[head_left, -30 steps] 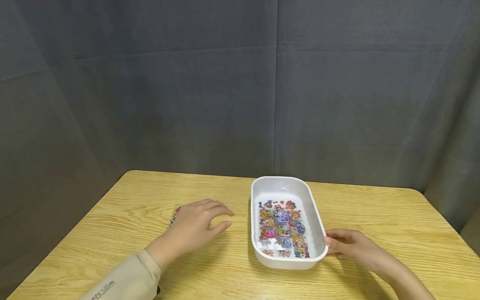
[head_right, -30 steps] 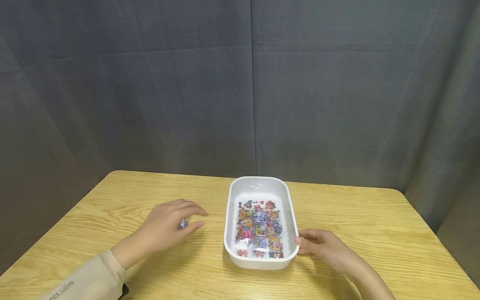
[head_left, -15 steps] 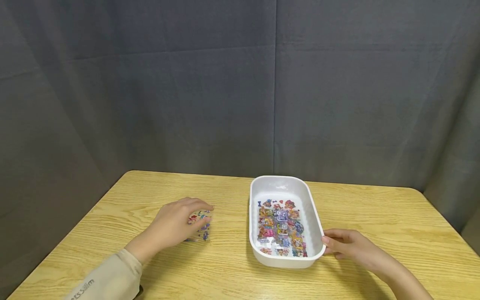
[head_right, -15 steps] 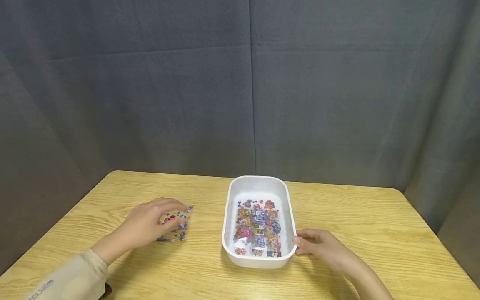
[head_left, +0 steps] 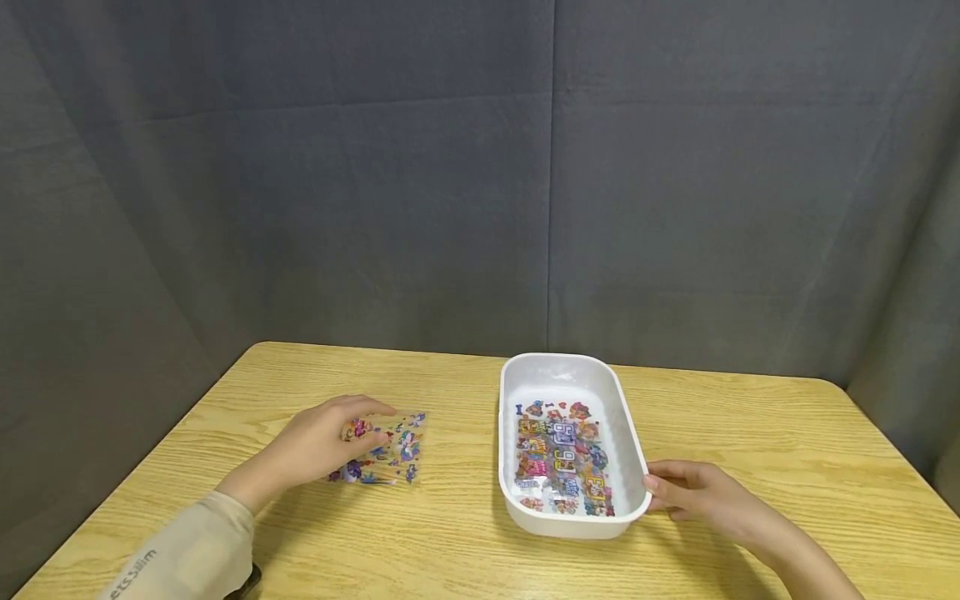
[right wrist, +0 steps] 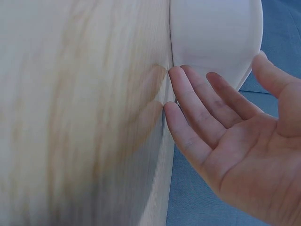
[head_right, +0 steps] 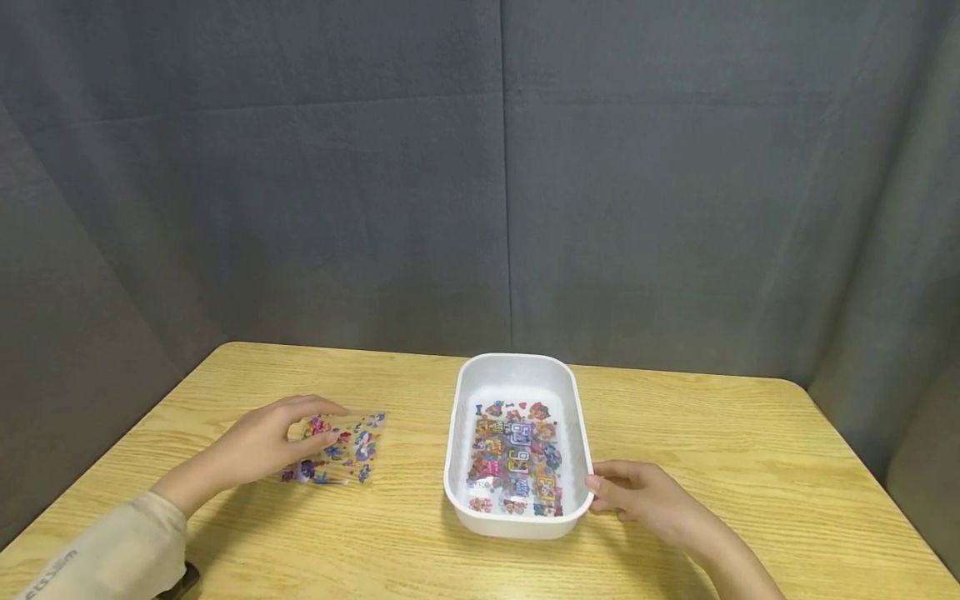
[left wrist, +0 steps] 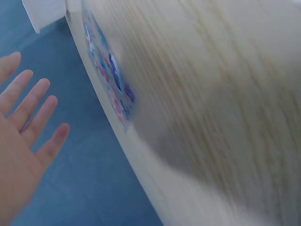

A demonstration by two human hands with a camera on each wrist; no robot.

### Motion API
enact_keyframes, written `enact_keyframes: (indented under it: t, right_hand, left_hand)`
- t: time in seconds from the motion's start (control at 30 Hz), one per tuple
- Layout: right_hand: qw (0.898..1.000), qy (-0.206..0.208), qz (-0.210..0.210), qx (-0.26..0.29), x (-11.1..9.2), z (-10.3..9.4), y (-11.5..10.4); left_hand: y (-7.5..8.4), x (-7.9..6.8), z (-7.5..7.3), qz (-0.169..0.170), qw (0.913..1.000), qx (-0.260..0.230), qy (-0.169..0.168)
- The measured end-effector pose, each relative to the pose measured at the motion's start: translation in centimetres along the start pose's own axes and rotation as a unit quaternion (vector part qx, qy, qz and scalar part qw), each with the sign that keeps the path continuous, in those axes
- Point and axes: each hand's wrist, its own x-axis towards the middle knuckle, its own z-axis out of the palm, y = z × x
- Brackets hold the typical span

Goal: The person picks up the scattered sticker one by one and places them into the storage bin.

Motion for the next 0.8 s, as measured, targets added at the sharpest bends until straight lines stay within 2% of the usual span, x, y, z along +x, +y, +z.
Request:
enact_keyframes:
  t: [0.23,0.4,0.57,0.8]
  right_hand:
    - [1.0,0.002,-0.001,0.0,0.1,0.0,0.1]
    - [1.0,0.003,-0.002,-0.004,0.0,0.0,0.0]
    - [1.0,0.005,0.001,-0.007,0.0,0.0,-0.1]
    - [1.0,0.004,0.003,-0.004,0.0,0.0,0.0]
  left_hand:
    - [-1.6,-0.2,0.0,-0.036,0.9977,-0.054,-0.018]
    - [-2.5,-0.3,0.0,-0.042,0.9962,-0.073,-0.024]
    - [-3.4,-0.4,-0.1,-0.046,0.9917,-0.116,-0.034]
    - [-4.7,-0.7,-0.1,-0.057,0.986,-0.145,-0.059]
